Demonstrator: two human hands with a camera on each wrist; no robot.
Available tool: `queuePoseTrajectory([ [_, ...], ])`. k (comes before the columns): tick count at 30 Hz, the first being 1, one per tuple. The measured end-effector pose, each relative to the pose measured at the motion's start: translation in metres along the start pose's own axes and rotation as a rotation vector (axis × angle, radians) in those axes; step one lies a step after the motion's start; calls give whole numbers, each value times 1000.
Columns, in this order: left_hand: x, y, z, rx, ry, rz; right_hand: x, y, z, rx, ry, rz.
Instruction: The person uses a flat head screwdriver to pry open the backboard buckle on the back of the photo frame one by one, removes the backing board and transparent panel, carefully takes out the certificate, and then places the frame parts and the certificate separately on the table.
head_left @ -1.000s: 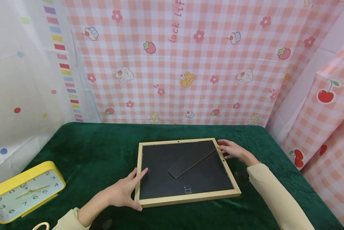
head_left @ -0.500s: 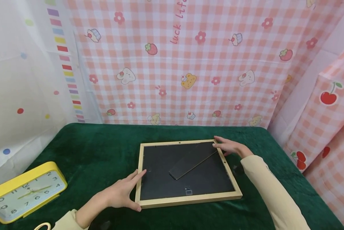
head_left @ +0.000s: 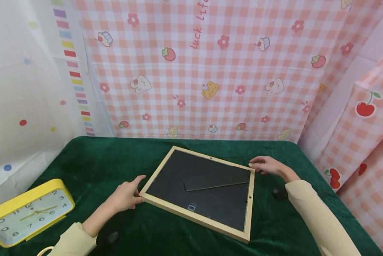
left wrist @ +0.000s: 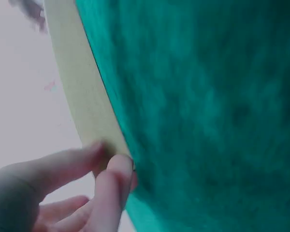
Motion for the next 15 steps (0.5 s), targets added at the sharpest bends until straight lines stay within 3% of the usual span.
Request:
queuePoseTrajectory([
  [4,11,-1,-9,-82,-75,264,-8,1,9,19,-10,2],
  [8,15,7,-15,-108,-148,540,-13,8,19,74,-38,-22],
  [15,12,21,-30,-140,-240,726,-14,23,29,141,-142,-83],
])
Point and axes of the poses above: each hand's wrist, its own z-axis away from the middle knuckle, its own y-axis out of the palm, x = y × z, the point moved 4 cm from there along -z, towards the middle knuckle, and after that the axes turned 4 degrees about z, right-handed, at the moved point
